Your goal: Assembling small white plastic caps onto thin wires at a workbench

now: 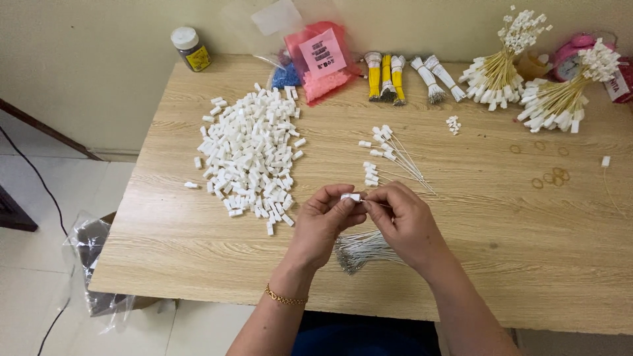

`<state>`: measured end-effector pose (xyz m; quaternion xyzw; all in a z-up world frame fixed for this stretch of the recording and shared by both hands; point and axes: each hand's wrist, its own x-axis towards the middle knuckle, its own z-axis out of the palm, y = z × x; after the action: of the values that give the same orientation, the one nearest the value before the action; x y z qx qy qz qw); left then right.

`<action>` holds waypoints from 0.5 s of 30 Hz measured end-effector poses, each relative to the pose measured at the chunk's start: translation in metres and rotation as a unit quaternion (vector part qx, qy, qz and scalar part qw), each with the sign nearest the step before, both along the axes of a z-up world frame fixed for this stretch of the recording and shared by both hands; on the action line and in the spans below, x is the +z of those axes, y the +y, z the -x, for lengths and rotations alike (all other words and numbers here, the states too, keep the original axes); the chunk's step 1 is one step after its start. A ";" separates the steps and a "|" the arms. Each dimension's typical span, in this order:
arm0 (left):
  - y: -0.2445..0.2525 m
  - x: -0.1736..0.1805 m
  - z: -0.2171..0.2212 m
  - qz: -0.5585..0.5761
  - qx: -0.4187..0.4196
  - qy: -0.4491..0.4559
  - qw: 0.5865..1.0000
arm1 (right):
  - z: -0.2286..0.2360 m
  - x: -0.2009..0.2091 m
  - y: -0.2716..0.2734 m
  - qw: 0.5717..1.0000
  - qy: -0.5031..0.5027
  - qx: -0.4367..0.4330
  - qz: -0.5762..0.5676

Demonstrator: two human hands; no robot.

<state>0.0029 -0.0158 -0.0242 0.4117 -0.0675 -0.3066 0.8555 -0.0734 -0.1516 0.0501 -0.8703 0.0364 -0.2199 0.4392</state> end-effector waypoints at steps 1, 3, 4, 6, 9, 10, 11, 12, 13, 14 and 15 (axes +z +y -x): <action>-0.001 -0.001 -0.001 0.000 0.000 0.001 1.000 | 0.000 0.000 0.000 1.000 0.001 0.000 0.000; -0.003 -0.003 -0.002 -0.002 -0.005 0.003 1.000 | 0.000 0.000 0.000 1.000 0.013 -0.003 0.008; -0.004 -0.004 -0.002 -0.002 -0.006 0.004 1.000 | -0.001 -0.002 -0.002 1.000 0.014 -0.003 0.007; -0.005 -0.005 -0.002 -0.008 -0.009 0.005 1.000 | -0.004 -0.007 -0.004 1.000 0.015 -0.005 0.026; -0.010 -0.020 -0.006 -0.027 -0.014 0.000 1.000 | -0.009 -0.010 -0.008 0.998 0.016 0.017 0.052; -0.012 -0.020 -0.006 -0.028 -0.013 0.001 1.000 | -0.010 -0.014 -0.009 0.998 0.017 0.018 0.051; -0.013 -0.019 -0.007 -0.037 -0.013 0.001 0.999 | -0.010 -0.019 -0.011 0.997 0.017 0.009 0.072; -0.015 -0.019 -0.007 -0.046 -0.013 0.001 0.999 | -0.011 -0.023 -0.013 0.996 0.016 -0.001 0.092; -0.014 -0.015 -0.008 -0.047 -0.013 0.001 0.999 | -0.013 -0.026 -0.015 0.996 0.017 -0.001 0.091; -0.014 -0.010 -0.010 -0.051 -0.015 -0.003 0.999 | -0.016 -0.029 -0.017 0.996 0.022 -0.006 0.089; -0.015 -0.006 -0.010 -0.055 -0.018 -0.007 0.998 | -0.017 -0.032 -0.020 0.996 0.029 -0.012 0.087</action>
<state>0.0134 -0.0311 -0.0305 0.4589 -0.0641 -0.3220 0.8256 -0.0559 -0.1716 0.0177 -0.9107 0.0401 -0.2022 0.3580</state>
